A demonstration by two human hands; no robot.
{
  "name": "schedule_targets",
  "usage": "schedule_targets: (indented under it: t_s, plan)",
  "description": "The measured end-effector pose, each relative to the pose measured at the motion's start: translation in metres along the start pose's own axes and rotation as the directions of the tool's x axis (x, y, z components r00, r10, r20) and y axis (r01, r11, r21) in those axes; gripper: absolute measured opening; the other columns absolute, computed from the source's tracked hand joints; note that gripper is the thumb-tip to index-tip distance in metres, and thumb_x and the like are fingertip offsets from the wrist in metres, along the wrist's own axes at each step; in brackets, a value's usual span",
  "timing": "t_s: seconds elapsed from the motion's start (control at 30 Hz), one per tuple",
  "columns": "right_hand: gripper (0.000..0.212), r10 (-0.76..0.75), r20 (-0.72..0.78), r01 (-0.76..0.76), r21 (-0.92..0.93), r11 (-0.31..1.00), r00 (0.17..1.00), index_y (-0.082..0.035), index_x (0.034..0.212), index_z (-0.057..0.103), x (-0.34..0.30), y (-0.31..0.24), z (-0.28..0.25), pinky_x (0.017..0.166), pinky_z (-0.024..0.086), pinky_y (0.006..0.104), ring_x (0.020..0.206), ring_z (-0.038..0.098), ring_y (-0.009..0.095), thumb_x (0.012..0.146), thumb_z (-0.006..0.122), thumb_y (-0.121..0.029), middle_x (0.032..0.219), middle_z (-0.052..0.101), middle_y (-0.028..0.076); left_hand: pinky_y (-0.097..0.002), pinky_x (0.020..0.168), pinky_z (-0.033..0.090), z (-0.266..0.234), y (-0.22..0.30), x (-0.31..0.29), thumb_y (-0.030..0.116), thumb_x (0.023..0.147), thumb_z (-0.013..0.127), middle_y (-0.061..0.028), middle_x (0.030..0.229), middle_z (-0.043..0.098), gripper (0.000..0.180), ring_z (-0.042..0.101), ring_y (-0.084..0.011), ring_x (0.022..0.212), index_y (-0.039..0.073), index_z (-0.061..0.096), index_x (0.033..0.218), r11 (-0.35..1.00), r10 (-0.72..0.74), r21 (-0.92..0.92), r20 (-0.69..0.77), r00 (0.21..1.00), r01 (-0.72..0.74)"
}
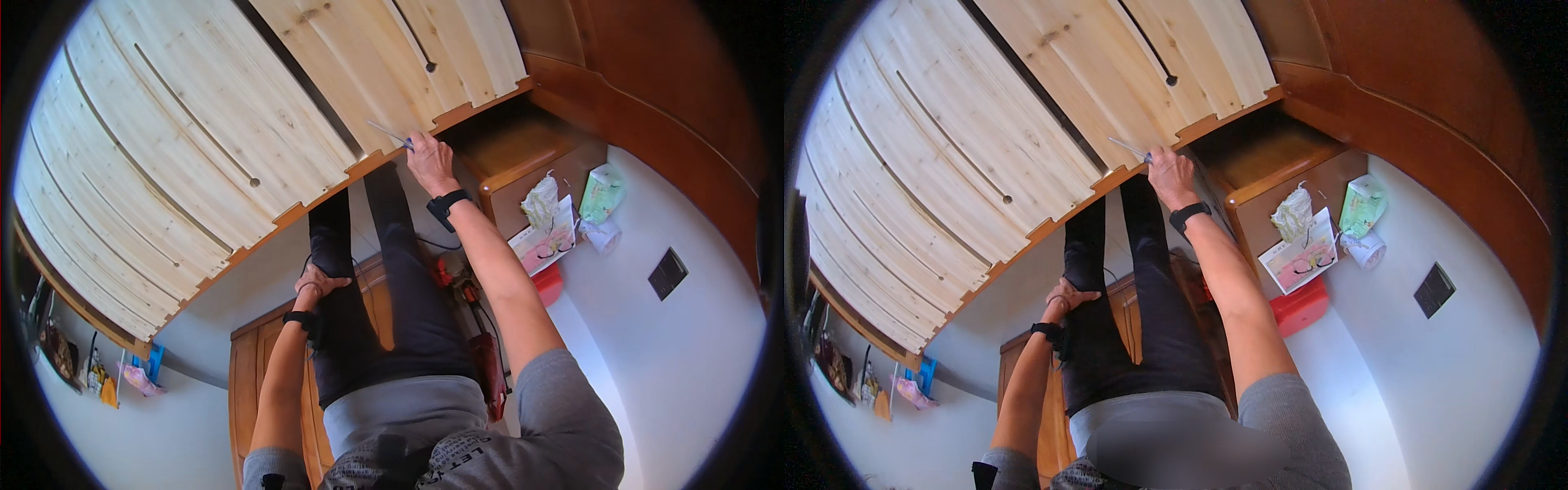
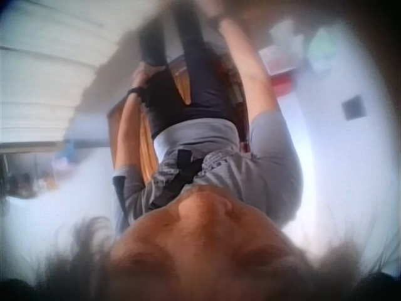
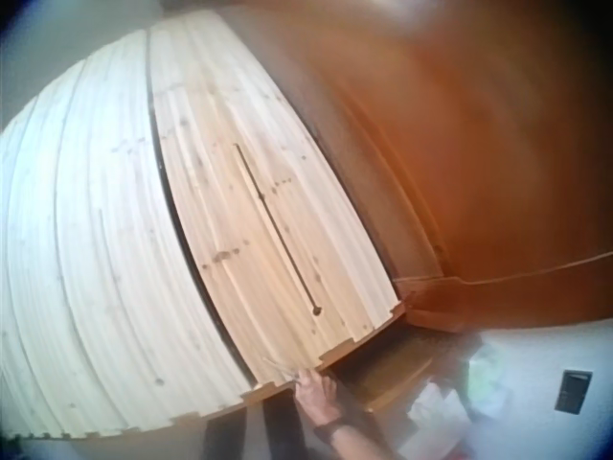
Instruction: The recorder uses a screwdriver to tighten screws on the wooden slats of a bed frame.
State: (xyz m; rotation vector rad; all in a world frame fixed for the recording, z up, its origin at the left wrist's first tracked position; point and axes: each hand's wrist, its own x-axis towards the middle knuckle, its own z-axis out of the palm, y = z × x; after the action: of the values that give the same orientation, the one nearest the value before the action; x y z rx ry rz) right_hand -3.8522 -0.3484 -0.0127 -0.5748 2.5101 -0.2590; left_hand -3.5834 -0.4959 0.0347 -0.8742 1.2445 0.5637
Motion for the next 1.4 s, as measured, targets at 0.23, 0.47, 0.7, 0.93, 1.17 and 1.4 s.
schedule_targets:
  t_s: [0.23,0.47,0.7,0.93,1.17,1.4]
  plan:
    - [0.013,-0.088,-0.032,0.087,-0.038,0.996,0.996,-0.006,0.077,0.048,-0.006,0.007,0.001,0.055,0.044,0.0406,0.063,0.055,0.033,0.066,0.055,-0.007,0.076,0.054,0.011,-0.0326,0.088,0.036,-0.002,0.007,-0.004,0.059,0.045,0.068,-0.0145,0.113,0.046,0.097,0.045,-0.0248,0.106,0.0,0.035,0.114,0.998,-0.056,0.02,0.051,0.997,0.055]
    - [0.009,-0.075,-0.09,0.08,0.053,0.995,0.993,-0.006,0.075,0.048,-0.02,0.002,-0.02,0.051,0.041,0.0396,0.061,0.053,0.033,0.068,0.053,-0.006,0.07,0.052,0.011,-0.0313,0.088,0.036,-0.001,0.006,-0.005,0.058,0.043,0.069,-0.0136,0.114,0.046,0.101,0.045,-0.0244,0.106,0.0,0.033,0.117,0.996,-0.08,0.042,0.045,0.996,0.079]
    - [0.018,0.322,-0.137,-0.25,0.382,0.89,0.937,-0.004,0.068,0.052,-0.079,0.019,-0.038,0.047,0.04,0.0333,0.053,0.052,0.031,0.071,0.06,-0.019,0.056,0.051,0.015,-0.0328,0.087,0.037,-0.001,0.015,-0.001,0.056,0.044,0.07,-0.0156,0.114,0.046,0.099,0.045,-0.0263,0.105,-0.001,0.033,0.116,1.0,0.021,-0.009,0.054,0.998,-0.021]
    - [0.021,0.572,-0.237,-0.41,0.494,0.767,0.785,-0.003,0.07,0.054,-0.141,0.061,-0.057,0.047,0.039,0.0319,0.049,0.05,0.021,0.073,0.058,-0.024,0.054,0.051,0.01,-0.0329,0.084,0.039,0.006,0.001,0.001,0.054,0.044,0.071,-0.0194,0.105,0.05,0.091,0.049,-0.0287,0.1,-0.004,0.04,0.107,0.999,0.04,-0.033,-0.032,0.999,-0.041]
    - [0.02,0.802,-0.4,-0.488,0.644,0.59,0.443,-0.002,0.068,0.055,-0.177,0.181,-0.079,0.04,0.032,0.0242,0.044,0.039,0.008,0.074,0.06,-0.022,0.051,0.046,0.001,-0.0324,0.083,0.04,0.008,0.013,-0.002,0.054,0.042,0.071,-0.0165,0.105,0.051,0.091,0.05,-0.0263,0.099,-0.003,0.04,0.107,0.999,0.044,-0.007,-0.058,0.997,-0.044]
    - [0.02,0.751,-0.477,-0.534,0.528,0.661,0.457,-0.003,0.068,0.056,-0.155,0.236,-0.084,0.038,0.032,0.025,0.041,0.041,0.009,0.071,0.062,-0.021,0.05,0.047,0.001,-0.033,0.084,0.039,0.01,0.009,0.004,0.056,0.044,0.069,-0.0163,0.109,0.049,0.093,0.049,-0.0257,0.101,-0.002,0.039,0.11,1.0,0.02,0.016,-0.013,1.0,-0.019]
